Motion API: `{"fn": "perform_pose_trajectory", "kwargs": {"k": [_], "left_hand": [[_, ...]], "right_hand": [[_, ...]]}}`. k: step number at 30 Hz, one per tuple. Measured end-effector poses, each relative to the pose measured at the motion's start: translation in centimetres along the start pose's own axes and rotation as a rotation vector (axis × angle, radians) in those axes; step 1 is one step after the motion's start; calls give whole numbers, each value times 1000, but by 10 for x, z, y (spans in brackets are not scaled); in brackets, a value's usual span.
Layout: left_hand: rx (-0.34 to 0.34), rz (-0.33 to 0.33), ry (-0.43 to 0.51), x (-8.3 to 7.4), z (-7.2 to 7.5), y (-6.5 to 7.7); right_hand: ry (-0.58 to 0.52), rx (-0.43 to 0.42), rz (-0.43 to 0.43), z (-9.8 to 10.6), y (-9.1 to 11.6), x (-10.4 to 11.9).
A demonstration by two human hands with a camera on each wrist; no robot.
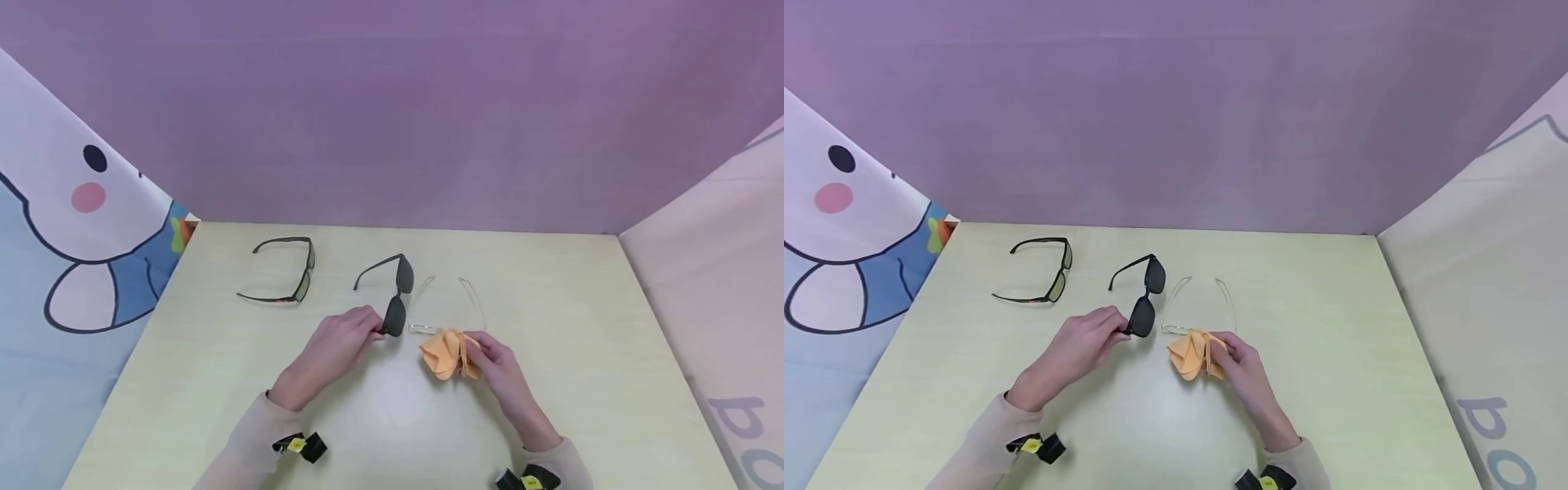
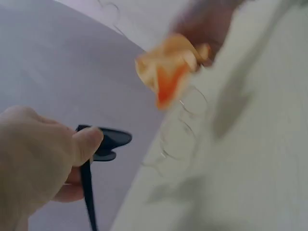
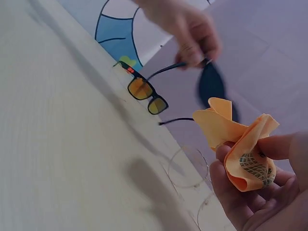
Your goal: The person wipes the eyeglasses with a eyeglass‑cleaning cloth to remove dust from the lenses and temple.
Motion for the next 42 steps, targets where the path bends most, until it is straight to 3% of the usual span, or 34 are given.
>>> {"fn": "perform_pose_trajectory", "kwargs": {"k": [6, 10, 13, 18, 22, 25, 27, 30, 33, 39, 42], "left_hand": [[93, -68, -256, 16, -27, 5], [107, -113, -356, 20, -36, 6], [129, -110, -395, 24, -39, 6], [163, -36, -416, 29, -42, 10], [147, 86, -394, 30, -44, 10], [109, 153, -328, 24, -44, 6], [88, 143, -275, 17, -45, 2], [68, 68, -217, 7, -52, -4], [130, 30, -211, 3, -64, -10], [312, 63, -320, 7, -85, -16], [333, 53, -384, 7, -89, -18]], "right_hand": [[-13, -27, -15, 7, 4, -6], [-24, -35, -5, 10, 7, -8], [-34, -46, -9, 13, 8, -10], [-44, -37, -21, 13, 8, -12], [-50, -42, -30, 11, 7, -17], [-57, -50, -41, 10, 5, -20], [-61, -52, -47, 10, 5, -20], [-70, -50, -47, 10, 5, -20], [-81, -53, -51, 10, 6, -20], [-83, -50, -64, 9, 6, -23], [-82, -51, -61, 9, 7, -24]]}}
Point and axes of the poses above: each hand's wrist, its own y-axis away from the middle knuckle, its own z-axis out of the back of the hand, x = y × z, the point moved 6 cm from there along -y, towards the middle knuckle, and after that the axes turned 11 degrees about y, right-handed, at the moved point
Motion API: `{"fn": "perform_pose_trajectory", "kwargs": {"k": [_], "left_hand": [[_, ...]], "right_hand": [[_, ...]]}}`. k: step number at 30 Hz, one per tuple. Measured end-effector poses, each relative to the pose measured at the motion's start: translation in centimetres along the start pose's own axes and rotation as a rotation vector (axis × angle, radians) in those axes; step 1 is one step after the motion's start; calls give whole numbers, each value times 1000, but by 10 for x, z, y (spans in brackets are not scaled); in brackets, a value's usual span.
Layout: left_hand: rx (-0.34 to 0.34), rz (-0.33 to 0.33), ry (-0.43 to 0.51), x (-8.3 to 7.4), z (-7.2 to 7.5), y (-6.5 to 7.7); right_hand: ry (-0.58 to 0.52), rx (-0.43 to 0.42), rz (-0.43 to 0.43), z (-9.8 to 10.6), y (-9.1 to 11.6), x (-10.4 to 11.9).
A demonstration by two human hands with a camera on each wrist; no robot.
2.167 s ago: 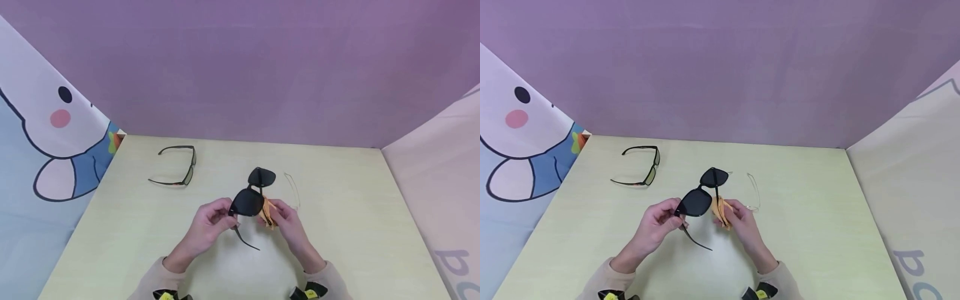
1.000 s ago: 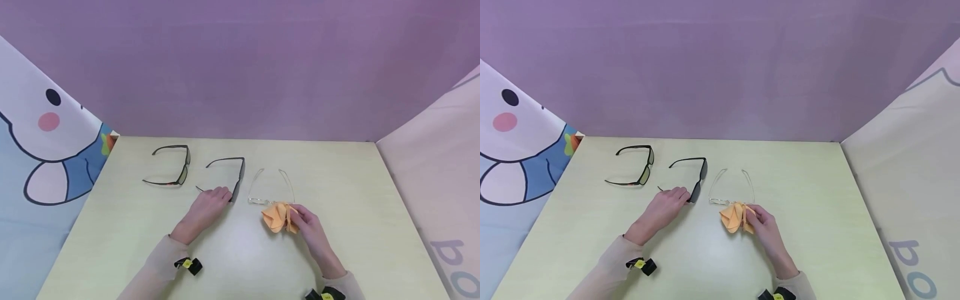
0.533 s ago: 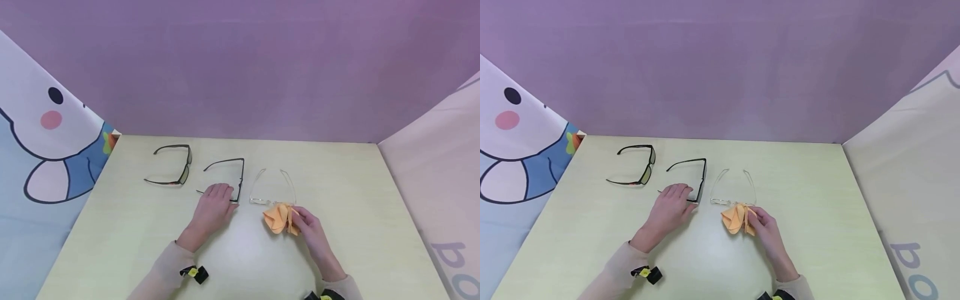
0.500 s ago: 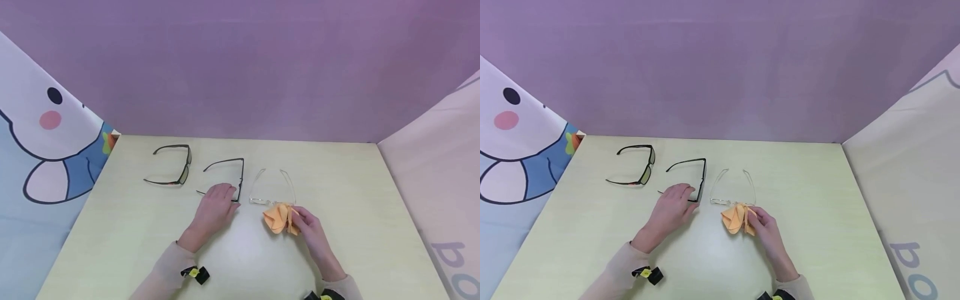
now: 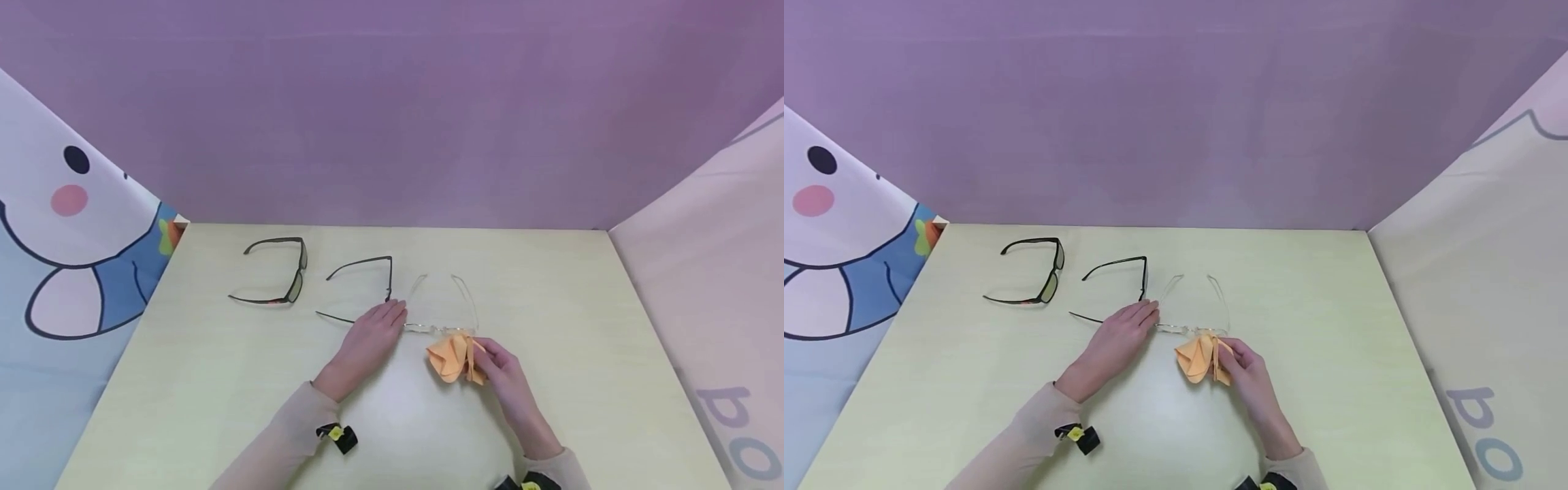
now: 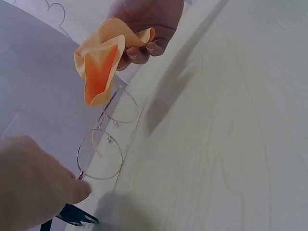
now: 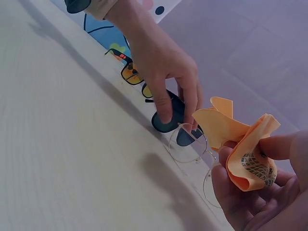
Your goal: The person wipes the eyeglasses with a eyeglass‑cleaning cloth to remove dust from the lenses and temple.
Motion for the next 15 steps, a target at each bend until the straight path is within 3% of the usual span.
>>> {"fn": "perform_pose_trajectory", "kwargs": {"k": [5, 12, 15], "left_hand": [[-31, -2, -27, -1, 2, -2], [-70, -11, -134, -2, 3, -10], [-82, -22, -125, -2, 2, -12]], "right_hand": [[9, -12, 4, 0, 0, 0], [17, -10, -3, -5, 0, 1], [25, -8, -5, -6, 0, 2]]}}
Point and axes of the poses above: each hand's wrist, its own y-axis away from the middle knuckle, its own z-axis out of the back of the hand, x = y × z, the point moved 6 cm from there along -y, towards the middle knuckle, and after that the axes turned 11 degrees about y, right-handed, at the moved point
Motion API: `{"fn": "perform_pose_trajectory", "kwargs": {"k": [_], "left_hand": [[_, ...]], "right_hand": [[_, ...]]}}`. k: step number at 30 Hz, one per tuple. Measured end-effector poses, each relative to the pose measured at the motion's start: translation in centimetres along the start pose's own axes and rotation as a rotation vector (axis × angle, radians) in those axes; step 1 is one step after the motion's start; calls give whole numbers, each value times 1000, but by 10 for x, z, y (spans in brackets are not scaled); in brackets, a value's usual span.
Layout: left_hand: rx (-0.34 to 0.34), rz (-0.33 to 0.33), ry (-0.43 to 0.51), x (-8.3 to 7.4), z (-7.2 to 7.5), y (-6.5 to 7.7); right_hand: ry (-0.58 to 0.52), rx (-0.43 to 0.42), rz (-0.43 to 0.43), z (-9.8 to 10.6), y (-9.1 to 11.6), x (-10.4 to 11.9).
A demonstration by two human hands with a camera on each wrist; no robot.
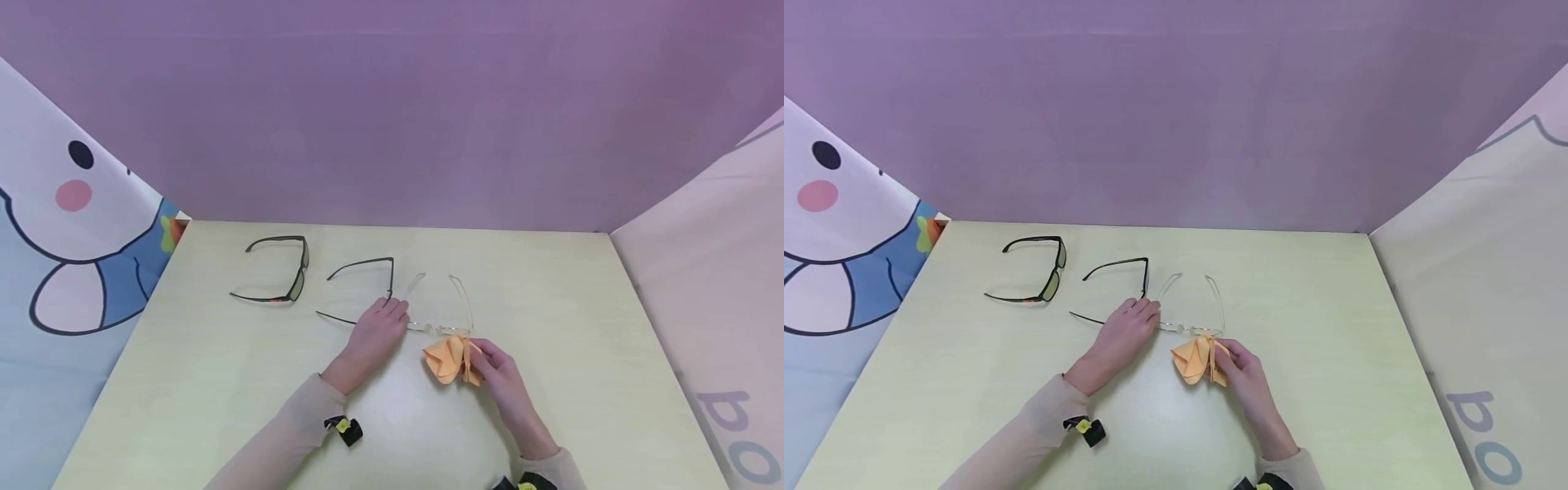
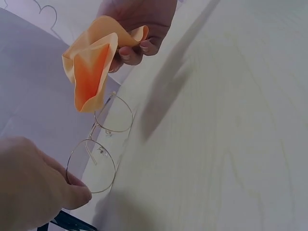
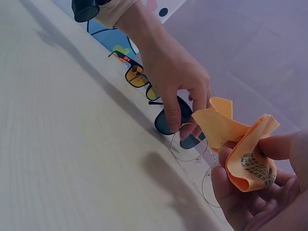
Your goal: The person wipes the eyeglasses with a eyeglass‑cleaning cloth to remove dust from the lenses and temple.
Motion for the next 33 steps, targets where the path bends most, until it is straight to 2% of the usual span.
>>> {"fn": "perform_pose_trajectory", "kwargs": {"k": [6, 8, 11, 14, 19, 21, 24, 28, 33], "left_hand": [[-34, -42, 86, -5, 7, 1], [-62, -33, 136, -6, 13, 2], [-119, 14, 277, -6, 25, 4], [-195, 62, 469, -7, 38, 6], [-325, 109, 774, -10, 56, 14], [-358, 131, 891, -10, 61, 18], [-394, 137, 1040, -10, 68, 24], [-439, 125, 1139, -9, 78, 32], [-445, 144, 1155, -7, 84, 41]], "right_hand": [[16, -27, 16, 7, 1, 4], [13, -43, 49, 8, 1, 7], [11, -87, 142, 7, 1, 16], [14, -164, 305, 3, 5, 31], [121, -331, 727, -8, 19, 67], [182, -393, 901, -12, 24, 83], [257, -462, 1104, -20, 27, 103], [321, -530, 1255, -31, 31, 121], [364, -497, 1387, -43, 37, 127]]}}
Point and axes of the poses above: each hand's wrist, its own y-axis away from the middle knuckle, its own z-axis out of the back of the hand, x = y × z, the point moved 6 cm from there along -y, towards the middle knuckle, and after that the axes turned 11 degrees about y, right-handed, at the moved point
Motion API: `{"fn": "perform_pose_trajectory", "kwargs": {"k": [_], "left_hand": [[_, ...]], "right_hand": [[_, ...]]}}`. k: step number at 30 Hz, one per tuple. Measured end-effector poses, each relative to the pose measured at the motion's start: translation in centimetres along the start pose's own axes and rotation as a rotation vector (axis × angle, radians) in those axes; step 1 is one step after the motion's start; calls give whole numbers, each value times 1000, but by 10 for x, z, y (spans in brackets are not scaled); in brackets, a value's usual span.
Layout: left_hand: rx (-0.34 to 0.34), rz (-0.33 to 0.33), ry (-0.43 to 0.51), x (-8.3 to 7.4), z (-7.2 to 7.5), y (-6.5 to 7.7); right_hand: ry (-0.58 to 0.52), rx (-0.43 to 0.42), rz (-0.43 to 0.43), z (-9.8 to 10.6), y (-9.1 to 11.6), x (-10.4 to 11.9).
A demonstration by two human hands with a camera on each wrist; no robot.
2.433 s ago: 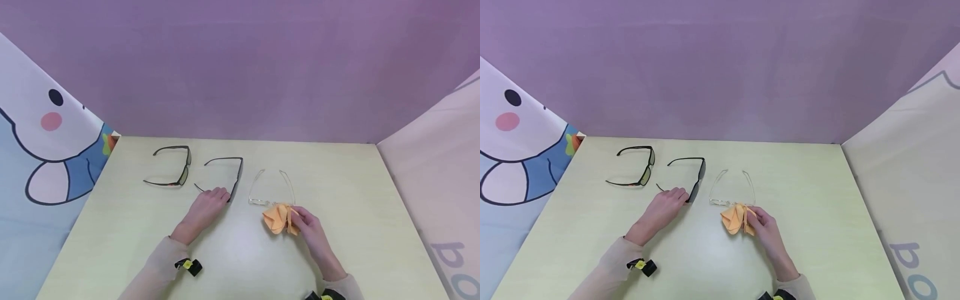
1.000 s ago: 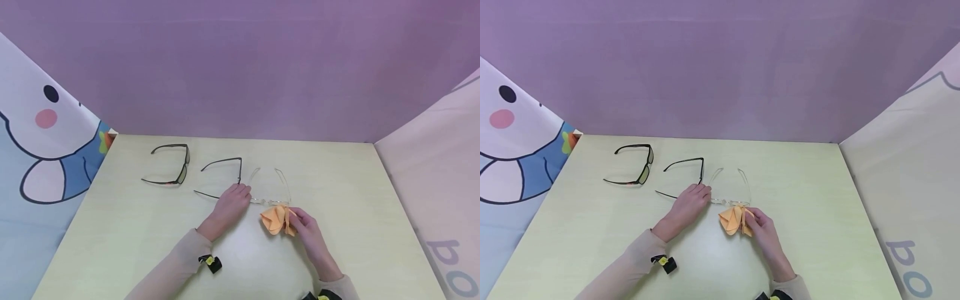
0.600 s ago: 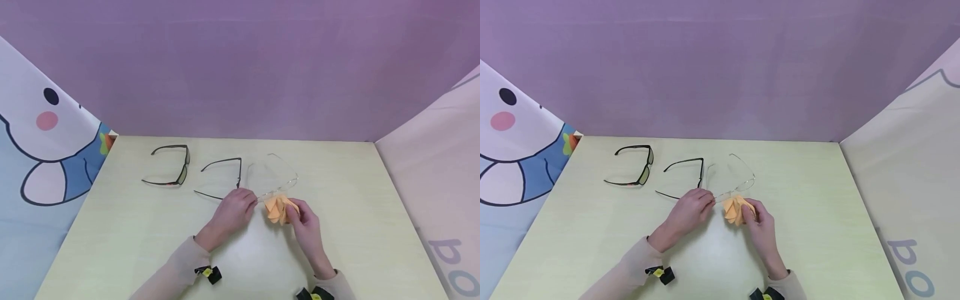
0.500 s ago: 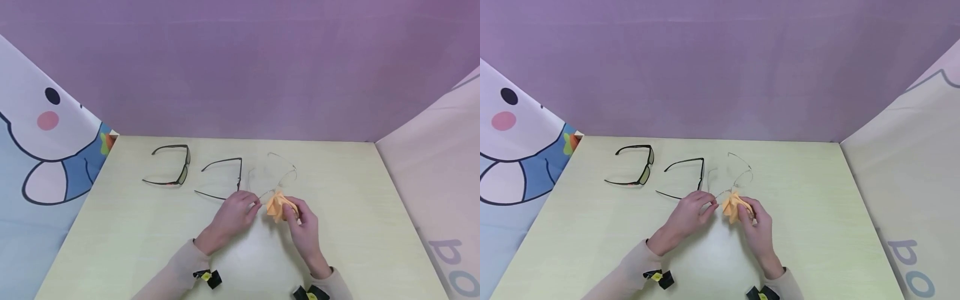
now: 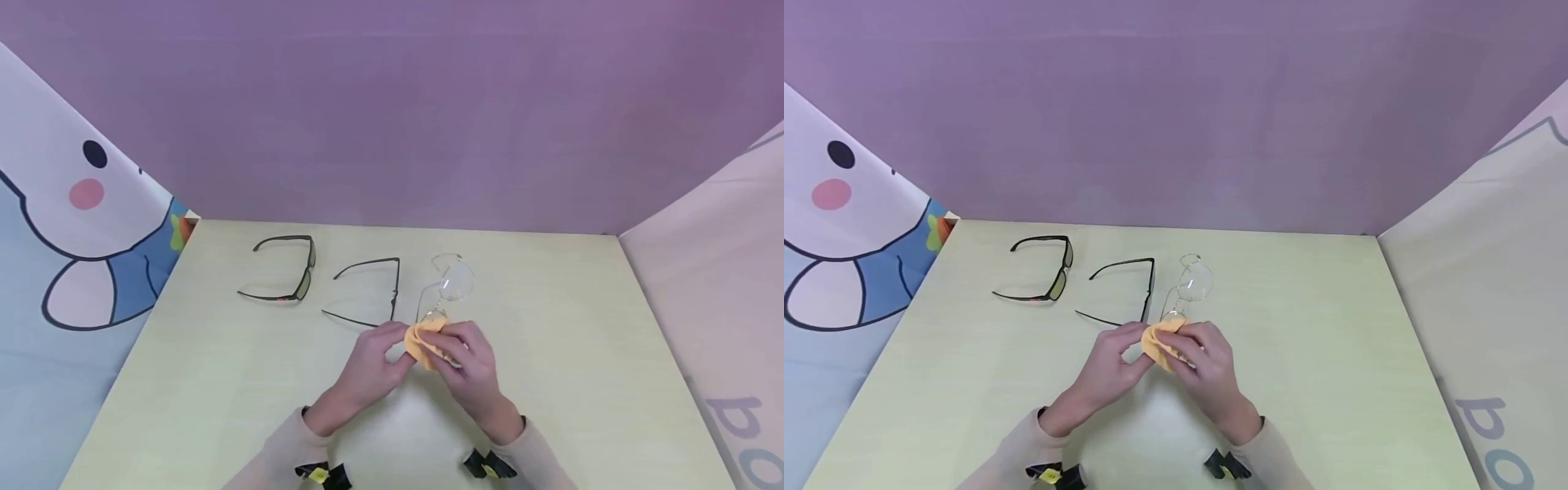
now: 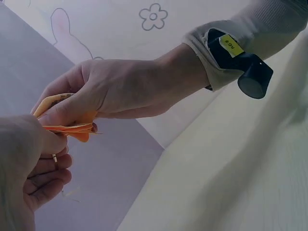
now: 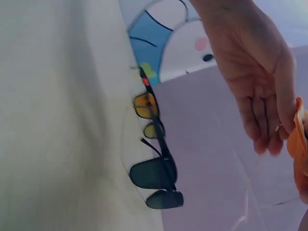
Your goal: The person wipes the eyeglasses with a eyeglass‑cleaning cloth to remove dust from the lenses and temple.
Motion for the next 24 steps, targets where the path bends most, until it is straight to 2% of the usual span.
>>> {"fn": "perform_pose_trajectory", "kwargs": {"k": [2, 7, 9, 12, 14, 20, 22, 24], "left_hand": [[7, 1, 4, 0, 0, 1], [5, -4, 49, 2, -2, 3], [-6, -1, 50, 2, -1, 4], [-18, 2, 42, 1, 1, 5], [-25, 4, 45, 0, 2, 5], [-32, 13, 113, -2, 1, 2], [-36, 23, 128, -2, 2, 1], [-45, 41, 134, -1, 4, 2]], "right_hand": [[4, 13, -1, 0, -2, -2], [17, 6, -125, 4, -9, -15], [-10, 17, -101, 2, -9, -13], [-47, 33, 13, -1, -6, -3], [-48, 37, 42, -2, -6, -1], [-13, -3, -108, 6, -11, -17], [-21, -7, -102, 6, -8, -16], [-39, -1, -53, 4, -4, -10]]}}
Point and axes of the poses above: each hand's wrist, its own y-axis away from the middle knuckle, its own z-axis out of the back of the hand, x = y × z, the point moved 6 cm from there along -y, towards the middle knuckle, and after that the axes turned 11 degrees about y, right-handed, at the moved point
